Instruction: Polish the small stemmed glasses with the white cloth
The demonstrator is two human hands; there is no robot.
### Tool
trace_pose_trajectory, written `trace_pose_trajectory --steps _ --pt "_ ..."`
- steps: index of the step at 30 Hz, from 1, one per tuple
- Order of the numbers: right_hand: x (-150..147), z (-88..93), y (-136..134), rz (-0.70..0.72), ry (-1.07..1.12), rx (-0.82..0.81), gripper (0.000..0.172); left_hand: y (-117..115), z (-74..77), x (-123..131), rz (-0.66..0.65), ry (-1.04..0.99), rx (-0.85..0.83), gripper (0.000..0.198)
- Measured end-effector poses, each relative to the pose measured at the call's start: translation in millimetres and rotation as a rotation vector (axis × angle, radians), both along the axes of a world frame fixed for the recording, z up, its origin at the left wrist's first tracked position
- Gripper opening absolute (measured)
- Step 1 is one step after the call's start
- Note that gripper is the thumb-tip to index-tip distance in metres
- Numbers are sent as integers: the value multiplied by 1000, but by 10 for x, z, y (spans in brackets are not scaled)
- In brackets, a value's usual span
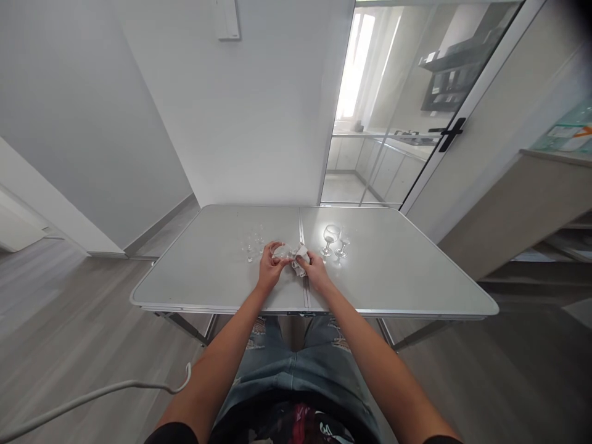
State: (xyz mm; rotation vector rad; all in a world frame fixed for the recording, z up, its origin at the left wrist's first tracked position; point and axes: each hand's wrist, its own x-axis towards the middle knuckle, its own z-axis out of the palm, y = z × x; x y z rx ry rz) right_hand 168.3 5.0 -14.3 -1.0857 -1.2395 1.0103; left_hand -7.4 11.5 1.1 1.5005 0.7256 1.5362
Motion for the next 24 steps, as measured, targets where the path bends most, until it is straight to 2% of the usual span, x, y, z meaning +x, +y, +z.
trace_pose_trajectory --steps 5,9,13,17,21,24 --pt "32 35 21 -67 31 90 46 -37 38 47 -15 30 37 58" --pt "1 80 10 -36 76 186 52 -60 88 55 -8 24 61 55" --pt "-19 37 -1 16 56 91 40 -58 89 29 12 21 48 55" --pt "4 -28 8 -10 50 9 38 -44 67 11 47 17 28 57" --pt "39 4 10 -80 51 56 36 -21 56 6 48 -23 6 58" --pt "33 47 0 -33 49 91 38 -8 42 4 36 -30 -8 58"
